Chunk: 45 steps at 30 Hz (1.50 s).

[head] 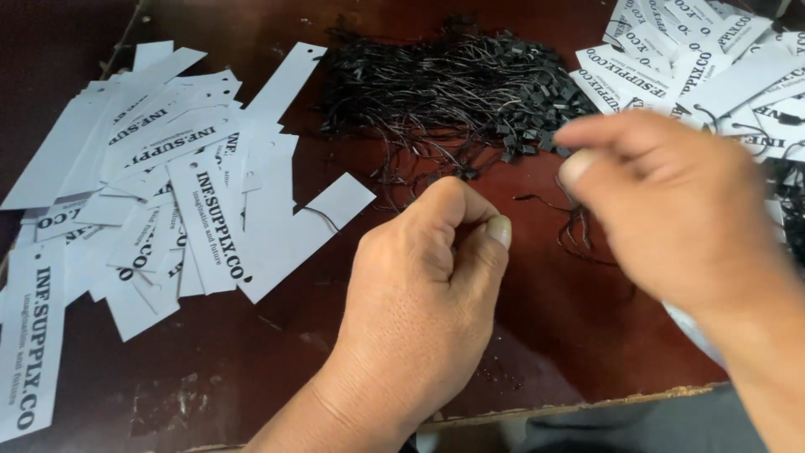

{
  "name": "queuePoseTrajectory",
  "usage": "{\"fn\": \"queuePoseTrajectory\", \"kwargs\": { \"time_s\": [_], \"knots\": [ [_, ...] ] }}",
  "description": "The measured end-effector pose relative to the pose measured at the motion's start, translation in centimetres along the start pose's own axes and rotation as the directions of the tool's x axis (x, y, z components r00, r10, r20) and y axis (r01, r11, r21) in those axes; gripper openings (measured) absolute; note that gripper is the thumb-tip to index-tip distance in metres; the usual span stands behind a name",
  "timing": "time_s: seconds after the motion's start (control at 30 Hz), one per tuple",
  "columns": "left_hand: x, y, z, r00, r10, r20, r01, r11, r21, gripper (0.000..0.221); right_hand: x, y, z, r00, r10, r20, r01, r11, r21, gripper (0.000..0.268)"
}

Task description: Manually attaching plastic loop fasteners to paper clothing tags by threading them through pre-punched holes.

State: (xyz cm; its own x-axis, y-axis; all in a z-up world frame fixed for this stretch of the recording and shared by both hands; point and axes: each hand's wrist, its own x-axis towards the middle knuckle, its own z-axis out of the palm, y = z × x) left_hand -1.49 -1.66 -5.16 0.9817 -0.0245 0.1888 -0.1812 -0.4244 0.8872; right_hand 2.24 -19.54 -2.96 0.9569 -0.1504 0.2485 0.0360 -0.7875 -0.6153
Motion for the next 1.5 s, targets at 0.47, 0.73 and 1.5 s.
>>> {"fn": "queuePoseTrajectory", "kwargs": {
  "time_s": [0.47, 0.73, 1.5],
  "knots": [
    [-0.5, 0.4, -0.2, 0.997, -0.016, 0.074, 0.015, 1.0, 0.013, 0.019, 0.3, 1.9, 2.1, 0.959, -0.248, 0.139, 0.282, 0.897, -0.34, 0.044],
    [-1.2, -0.6, 0.5, 0.941, 0.313, -0.131, -0.301, 0.948, 0.101, 0.015, -0.3, 2.9, 2.0, 0.899, -0.437, 0.033, 0.426, 0.853, -0.302, 0.035],
    [-0.7, -0.6, 0.1, 0.994, -0.076, -0.078, 0.098, 0.934, 0.343, 0.007, 1.5, 1.2, 2.9, 0.668, -0.604, 0.434, 0.744, 0.535, -0.401, 0.053]
  ]
}}
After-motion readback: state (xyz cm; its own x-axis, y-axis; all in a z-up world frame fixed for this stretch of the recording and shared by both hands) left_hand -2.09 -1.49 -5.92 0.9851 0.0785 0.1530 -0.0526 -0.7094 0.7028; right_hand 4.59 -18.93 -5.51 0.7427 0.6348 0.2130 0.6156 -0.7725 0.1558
